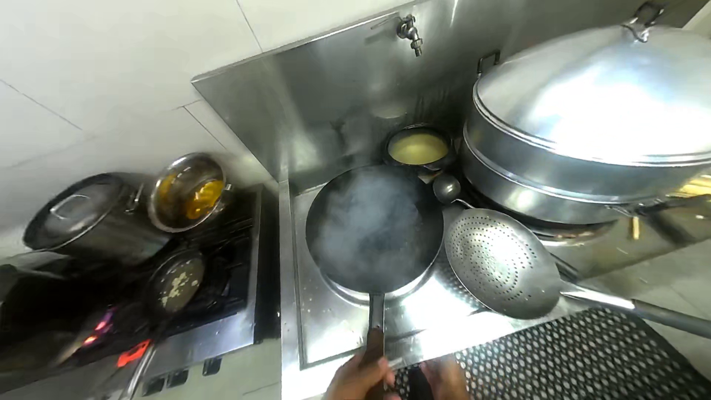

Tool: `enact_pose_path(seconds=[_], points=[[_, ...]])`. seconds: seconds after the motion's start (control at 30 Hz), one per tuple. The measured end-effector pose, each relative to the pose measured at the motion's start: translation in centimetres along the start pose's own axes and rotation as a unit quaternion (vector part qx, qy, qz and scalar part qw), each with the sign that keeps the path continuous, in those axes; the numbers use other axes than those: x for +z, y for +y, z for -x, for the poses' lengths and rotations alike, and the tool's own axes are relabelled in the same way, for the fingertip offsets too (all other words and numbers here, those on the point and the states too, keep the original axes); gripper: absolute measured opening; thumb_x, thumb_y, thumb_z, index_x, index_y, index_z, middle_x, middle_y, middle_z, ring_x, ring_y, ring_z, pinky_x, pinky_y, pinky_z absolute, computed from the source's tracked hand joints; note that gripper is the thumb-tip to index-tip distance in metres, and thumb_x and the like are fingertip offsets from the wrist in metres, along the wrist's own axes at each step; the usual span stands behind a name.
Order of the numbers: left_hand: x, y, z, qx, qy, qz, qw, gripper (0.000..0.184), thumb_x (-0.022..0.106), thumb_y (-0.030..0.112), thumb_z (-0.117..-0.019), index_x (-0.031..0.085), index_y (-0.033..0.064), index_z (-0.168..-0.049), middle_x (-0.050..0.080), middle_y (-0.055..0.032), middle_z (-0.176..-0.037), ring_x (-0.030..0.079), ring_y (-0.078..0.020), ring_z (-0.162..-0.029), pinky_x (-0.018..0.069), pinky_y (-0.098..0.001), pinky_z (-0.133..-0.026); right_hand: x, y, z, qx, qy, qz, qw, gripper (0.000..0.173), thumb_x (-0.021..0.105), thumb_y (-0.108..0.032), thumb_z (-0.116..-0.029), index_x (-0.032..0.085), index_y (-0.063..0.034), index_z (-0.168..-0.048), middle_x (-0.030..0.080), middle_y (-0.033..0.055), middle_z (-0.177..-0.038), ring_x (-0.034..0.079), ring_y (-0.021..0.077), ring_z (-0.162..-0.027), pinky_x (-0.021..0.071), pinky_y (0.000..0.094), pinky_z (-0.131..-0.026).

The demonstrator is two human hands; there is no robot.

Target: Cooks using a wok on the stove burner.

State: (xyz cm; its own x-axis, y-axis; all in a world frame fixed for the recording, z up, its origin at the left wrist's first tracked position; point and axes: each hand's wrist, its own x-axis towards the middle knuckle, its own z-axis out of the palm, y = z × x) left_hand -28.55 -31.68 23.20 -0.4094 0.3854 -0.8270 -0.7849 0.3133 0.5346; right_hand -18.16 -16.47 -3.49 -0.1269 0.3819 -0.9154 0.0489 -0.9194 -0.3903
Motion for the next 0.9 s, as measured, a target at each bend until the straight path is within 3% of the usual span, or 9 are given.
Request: enact_pose_path(seconds=[0.13,0.3,0.37,0.47,0.53,0.6,0.67,0.73,0.9], points=[[1.6,2.4,-2.6,-0.083,0.036,-0.118,0.989,0.03,0.067,0.014,-0.0979,0.053,0.0042,-0.123,0.063,-0.008,-0.084,0.063,-0.0173,-0.06,0.0581,-0.0328,-0.055,-0.1,-0.1,-0.8,0.013,0.007,-0.004,1.0,0.035,0.04,-0.033,-0.1105,0.056,-0.0018,-0.113,0.062,0.0129,-0.08,0.061,0.0211,-0.061,0.0536,0.0372,-0.055],[1.3,2.7,-3.6,-0.105,0.067,-0.239,0.963,0.038,0.069,0.011,-0.0947,0.05,0.0043,-0.126,0.059,-0.0063,-0.078,0.061,-0.0162,-0.056,0.0568,-0.0327,-0.054,-1.0,0.7,0.8,0.044,-0.015,0.023,0.999,0.046,0.036,-0.04,-0.1111,0.049,-0.0022,-0.135,0.063,0.015,-0.101,0.063,0.022,-0.073,0.0538,0.0373,-0.062],[0.4,2.8,-3.9,-0.109,0.091,-0.316,0.938,0.038,0.071,0.013,-0.0925,0.051,0.0049,-0.125,0.059,-0.0074,-0.08,0.061,-0.0173,-0.057,0.0569,-0.0348,-0.055,-1.1,1.8,3.6,0.045,-0.052,0.111,0.991,0.039,0.041,-0.034,-0.1098,0.056,0.0005,-0.121,0.064,0.0111,-0.091,0.062,0.0189,-0.069,0.0536,0.0354,-0.061],[-1.0,3.7,-4.0,-0.123,0.119,-0.444,0.879,0.04,0.073,0.018,-0.09,0.053,0.0056,-0.123,0.062,-0.0078,-0.082,0.063,-0.017,-0.059,0.0575,-0.0353,-0.058,1.0,2.7,10.7,0.034,-0.201,0.179,0.962,0.044,0.04,-0.036,-0.1104,0.062,0.0008,-0.109,0.069,0.0098,-0.085,0.067,0.0193,-0.07,0.0564,0.0359,-0.062],[-1.3,4.2,-3.7,-0.129,0.13,-0.499,0.847,0.041,0.074,0.021,-0.0877,0.057,0.0041,-0.12,0.066,-0.0104,-0.087,0.066,-0.0199,-0.065,0.0588,-0.0396,-0.063,4.1,2.3,14.7,0.046,-0.354,0.12,0.926,0.054,0.031,-0.043,-0.1111,0.058,0.0015,-0.125,0.071,0.0144,-0.102,0.071,0.0259,-0.088,0.0599,0.0437,-0.077],[-1.6,4.0,-3.4,-0.105,0.134,-0.513,0.841,0.039,0.072,0.024,-0.0869,0.061,0.0017,-0.117,0.068,-0.0143,-0.091,0.068,-0.0251,-0.072,0.0588,-0.0463,-0.068,8.1,1.4,17.0,0.082,-0.461,0.048,0.882,0.058,0.028,-0.049,-0.1079,0.054,-0.0046,-0.134,0.07,0.0148,-0.114,0.069,0.0274,-0.099,0.059,0.0458,-0.08],[-2.3,3.4,-2.9,-0.076,0.133,-0.516,0.843,0.036,0.072,0.021,-0.0826,0.062,0.0019,-0.112,0.068,-0.0154,-0.089,0.068,-0.0276,-0.072,0.0585,-0.0498,-0.068,11.0,1.5,18.0,0.14,-0.473,-0.009,0.87,0.042,0.043,-0.038,-0.1058,0.061,-0.0036,-0.124,0.072,0.0192,-0.11,0.072,0.0307,-0.096,0.0603,0.0462,-0.077],[-3.5,3.0,-2.6,-0.058,0.127,-0.513,0.847,0.027,0.072,0.02,-0.0807,0.064,0.0038,-0.101,0.068,-0.0126,-0.081,0.067,-0.0252,-0.065,0.0572,-0.0478,-0.063,12.3,2.0,19.1,0.14,-0.423,-0.005,0.895,0.02,0.059,-0.02,-0.0991,0.064,-0.0017,-0.106,0.07,0.0164,-0.088,0.069,0.0261,-0.078,0.0583,0.0429,-0.065],[-3.6,2.2,-0.2,-0.06,0.122,-0.51,0.85,0.021,0.071,0.023,-0.0829,0.066,0.0053,-0.093,0.068,-0.0113,-0.077,0.067,-0.0247,-0.063,0.0569,-0.0474,-0.062,11.1,2.7,21.7,0.09,-0.389,0.005,0.917,0.013,0.063,-0.013,-0.0929,0.062,-0.0003,-0.095,0.067,0.0144,-0.077,0.067,0.0223,-0.068,0.0578,0.04,-0.061]])
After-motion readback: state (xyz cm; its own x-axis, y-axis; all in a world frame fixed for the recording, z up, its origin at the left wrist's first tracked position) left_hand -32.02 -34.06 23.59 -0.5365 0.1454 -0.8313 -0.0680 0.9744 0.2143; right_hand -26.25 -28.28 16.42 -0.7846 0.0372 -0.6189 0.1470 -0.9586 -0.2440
